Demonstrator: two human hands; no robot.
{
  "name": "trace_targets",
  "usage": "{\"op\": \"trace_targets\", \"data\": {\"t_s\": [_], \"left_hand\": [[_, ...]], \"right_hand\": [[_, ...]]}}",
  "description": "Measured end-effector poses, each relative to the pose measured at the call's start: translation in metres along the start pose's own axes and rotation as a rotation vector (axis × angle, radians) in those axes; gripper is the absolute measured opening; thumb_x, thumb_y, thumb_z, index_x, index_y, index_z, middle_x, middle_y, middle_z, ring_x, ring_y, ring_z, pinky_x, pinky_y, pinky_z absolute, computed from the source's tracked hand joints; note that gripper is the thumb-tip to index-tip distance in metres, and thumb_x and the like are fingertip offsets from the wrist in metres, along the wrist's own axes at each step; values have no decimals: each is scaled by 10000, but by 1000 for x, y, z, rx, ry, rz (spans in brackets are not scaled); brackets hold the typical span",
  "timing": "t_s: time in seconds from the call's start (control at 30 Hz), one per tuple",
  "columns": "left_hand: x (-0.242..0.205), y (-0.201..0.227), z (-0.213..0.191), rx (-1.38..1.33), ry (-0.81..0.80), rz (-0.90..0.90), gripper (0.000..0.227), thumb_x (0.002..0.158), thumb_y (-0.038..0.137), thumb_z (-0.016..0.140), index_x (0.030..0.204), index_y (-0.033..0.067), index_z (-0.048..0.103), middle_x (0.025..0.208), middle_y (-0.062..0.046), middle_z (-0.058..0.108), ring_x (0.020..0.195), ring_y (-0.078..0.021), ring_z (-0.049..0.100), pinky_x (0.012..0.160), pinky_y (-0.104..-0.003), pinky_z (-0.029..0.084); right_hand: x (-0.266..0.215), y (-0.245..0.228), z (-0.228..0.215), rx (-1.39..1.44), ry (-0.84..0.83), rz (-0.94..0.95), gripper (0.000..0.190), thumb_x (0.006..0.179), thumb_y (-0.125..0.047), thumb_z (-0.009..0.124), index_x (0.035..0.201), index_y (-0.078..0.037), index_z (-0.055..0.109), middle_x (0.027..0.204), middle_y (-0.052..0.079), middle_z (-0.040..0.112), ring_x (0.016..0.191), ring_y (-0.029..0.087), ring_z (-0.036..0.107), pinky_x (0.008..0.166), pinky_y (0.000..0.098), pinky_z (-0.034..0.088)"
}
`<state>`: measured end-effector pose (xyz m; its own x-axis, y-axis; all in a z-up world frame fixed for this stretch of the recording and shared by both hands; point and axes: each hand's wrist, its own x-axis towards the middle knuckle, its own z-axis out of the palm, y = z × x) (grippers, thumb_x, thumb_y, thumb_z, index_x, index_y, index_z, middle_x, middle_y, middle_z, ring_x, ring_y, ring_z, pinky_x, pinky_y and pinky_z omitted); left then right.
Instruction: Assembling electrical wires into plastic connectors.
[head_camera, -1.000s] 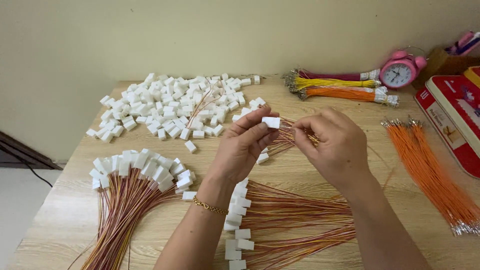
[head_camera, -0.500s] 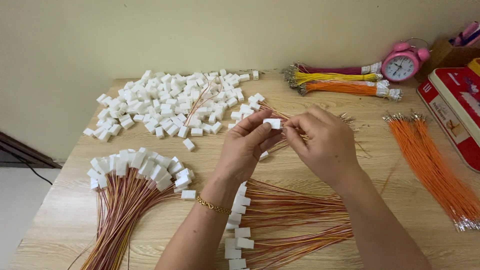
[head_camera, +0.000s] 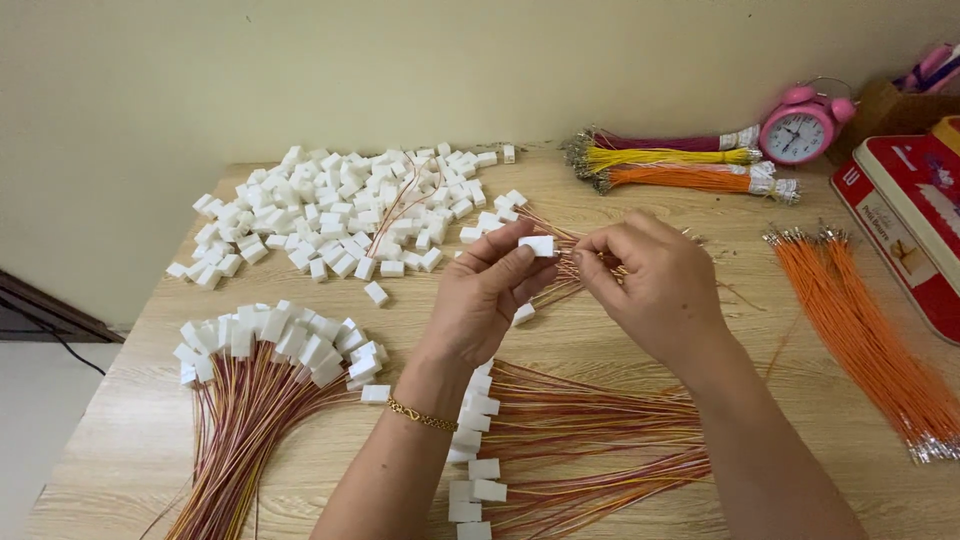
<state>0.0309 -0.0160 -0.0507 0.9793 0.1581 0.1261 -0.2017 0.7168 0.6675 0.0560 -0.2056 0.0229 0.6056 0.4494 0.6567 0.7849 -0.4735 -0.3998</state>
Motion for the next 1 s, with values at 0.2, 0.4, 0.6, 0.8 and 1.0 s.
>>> {"op": "trace_targets", "data": {"t_s": [0.2,0.4,0.6,0.8,1.0], "left_hand": [[-4,-8,6,119,16,28,339,945,-20,673,1284,-20,660,1169,-205,718,1005,-356,745,922,-494,635],[-3,-13,3,106,16,53,329,960,-22,657,1289,-24,647,1161,-201,711,1011,-351,740,927,-493,634],[-7,-12,8,155,46,59,317,947,-19,676,1263,-39,659,1091,-183,720,973,-349,747,904,-509,644],[-7,-14,5,187,57,54,322,924,-30,699,1244,-51,674,1038,-175,718,956,-354,750,892,-522,646],[-9,-9,10,215,68,39,306,925,-18,703,1229,-41,685,958,-103,687,919,-310,757,872,-490,662]], "right_hand": [[-3,5,7,-49,23,-59,66,933,-164,722,867,-154,720,727,59,590,740,278,673,674,374,533],[-2,5,4,-55,-7,-86,82,953,-160,698,874,-138,701,713,76,575,741,301,668,674,400,529],[-4,10,10,-48,-38,-38,118,969,-191,686,856,-158,696,715,49,568,746,296,669,678,392,523],[-4,9,6,-18,-116,-12,147,973,-189,666,835,-140,672,726,99,567,768,359,665,675,446,523],[-6,12,9,48,-121,33,109,945,-203,709,845,-165,694,757,77,594,809,318,676,709,394,533]]}}
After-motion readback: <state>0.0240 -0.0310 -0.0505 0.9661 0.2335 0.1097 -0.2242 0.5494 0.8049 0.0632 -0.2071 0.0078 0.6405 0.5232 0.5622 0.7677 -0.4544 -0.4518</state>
